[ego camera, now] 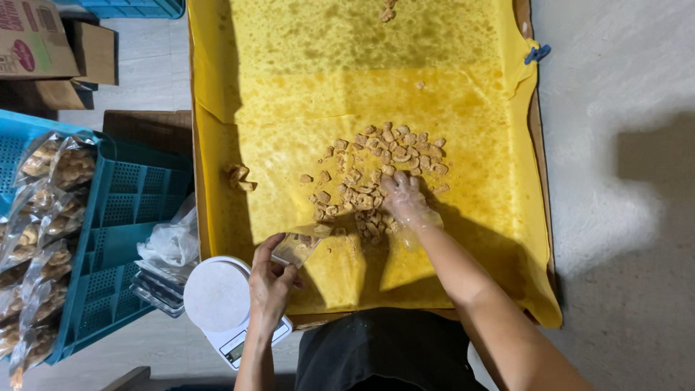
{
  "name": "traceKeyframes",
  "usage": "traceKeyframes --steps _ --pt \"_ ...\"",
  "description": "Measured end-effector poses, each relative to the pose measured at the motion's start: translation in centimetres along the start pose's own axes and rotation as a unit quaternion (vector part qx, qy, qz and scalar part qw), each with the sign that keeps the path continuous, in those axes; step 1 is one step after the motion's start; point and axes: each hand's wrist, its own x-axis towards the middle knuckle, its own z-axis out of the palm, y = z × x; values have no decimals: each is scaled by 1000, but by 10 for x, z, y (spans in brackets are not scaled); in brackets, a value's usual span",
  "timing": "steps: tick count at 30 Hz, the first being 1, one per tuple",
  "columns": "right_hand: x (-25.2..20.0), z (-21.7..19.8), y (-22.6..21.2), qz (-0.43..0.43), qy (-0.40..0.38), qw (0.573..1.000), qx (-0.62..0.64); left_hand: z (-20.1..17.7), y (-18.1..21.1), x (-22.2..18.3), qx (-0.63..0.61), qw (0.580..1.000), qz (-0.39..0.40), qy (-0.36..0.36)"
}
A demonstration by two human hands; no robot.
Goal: The person scoops snack pieces from a yellow tray into clear plastic bags, weighs each bag on a digital scale, and places the filled bags into a blue crate. The person repeats this process multiple times, handling snack pieces, plastic bags, and a digital scale.
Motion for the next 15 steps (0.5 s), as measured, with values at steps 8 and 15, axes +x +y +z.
traceKeyframes --steps 8,15 --pt "-11 20 24 189 -35 755 627 19 13 4 -19 994 47 -92" --pt "-132 -82 -64 -219 -2 478 850 68 46 4 -7 976 116 -184"
